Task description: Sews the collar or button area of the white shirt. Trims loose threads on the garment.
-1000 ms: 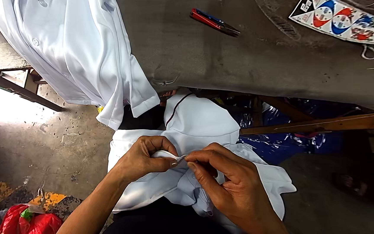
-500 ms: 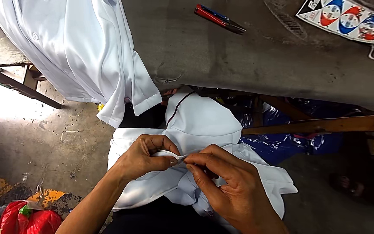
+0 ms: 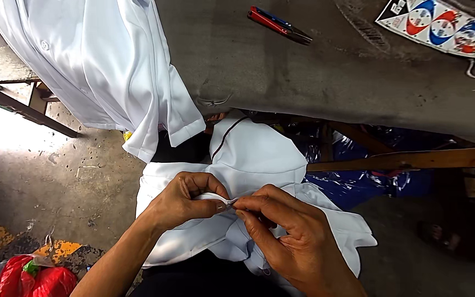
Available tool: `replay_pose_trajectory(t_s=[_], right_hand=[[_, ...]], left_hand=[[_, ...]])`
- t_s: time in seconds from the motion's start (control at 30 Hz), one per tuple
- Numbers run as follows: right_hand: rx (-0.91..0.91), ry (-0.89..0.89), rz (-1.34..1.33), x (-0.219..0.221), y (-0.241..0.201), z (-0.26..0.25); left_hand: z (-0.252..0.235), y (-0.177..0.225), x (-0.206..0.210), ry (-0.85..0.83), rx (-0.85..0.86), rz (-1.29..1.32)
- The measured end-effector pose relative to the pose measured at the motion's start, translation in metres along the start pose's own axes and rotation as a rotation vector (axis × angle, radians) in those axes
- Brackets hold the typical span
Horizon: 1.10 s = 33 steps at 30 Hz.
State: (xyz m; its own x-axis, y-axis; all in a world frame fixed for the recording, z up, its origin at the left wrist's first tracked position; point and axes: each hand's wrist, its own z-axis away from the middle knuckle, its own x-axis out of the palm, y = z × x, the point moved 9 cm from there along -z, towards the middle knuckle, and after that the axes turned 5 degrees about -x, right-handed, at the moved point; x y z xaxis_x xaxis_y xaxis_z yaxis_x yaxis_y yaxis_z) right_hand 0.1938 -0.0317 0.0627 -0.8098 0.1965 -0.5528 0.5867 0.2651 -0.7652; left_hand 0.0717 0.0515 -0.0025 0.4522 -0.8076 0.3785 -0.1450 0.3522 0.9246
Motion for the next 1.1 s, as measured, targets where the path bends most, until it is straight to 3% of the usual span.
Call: replay_pose_trajectory(t_s=[0.2, 0.43, 0.7, 0.83, 1.0, 1.1], right_hand=[[0.006, -0.009, -0.006, 0.001, 0.000, -0.002], [0.138, -0.009, -0.516, 0.008, 0.029, -0.006], [0.087, -0.032, -0.153, 0.007, 0.016, 0.001], [0.092, 0.003, -0.106, 0.007, 0.017, -0.006], [0.131, 0.024, -0.231, 0.007, 0.028, -0.012], [0.155, -0.019, -0.115, 0.003, 0.031, -0.009]], left_hand=[[0.001, 0.000, -0.001, -0.007, 0.005, 0.017], [0.001, -0.003, -0.005, -0.010, 0.029, 0.135], [0.002, -0.010, -0.008, 0.079, -0.044, 0.207], [0.001, -0.012, -0.006, 0.080, -0.064, 0.203], [0.001, -0.012, -0.004, 0.075, -0.061, 0.182], [0.001, -0.013, -0.006, 0.103, -0.069, 0.201]])
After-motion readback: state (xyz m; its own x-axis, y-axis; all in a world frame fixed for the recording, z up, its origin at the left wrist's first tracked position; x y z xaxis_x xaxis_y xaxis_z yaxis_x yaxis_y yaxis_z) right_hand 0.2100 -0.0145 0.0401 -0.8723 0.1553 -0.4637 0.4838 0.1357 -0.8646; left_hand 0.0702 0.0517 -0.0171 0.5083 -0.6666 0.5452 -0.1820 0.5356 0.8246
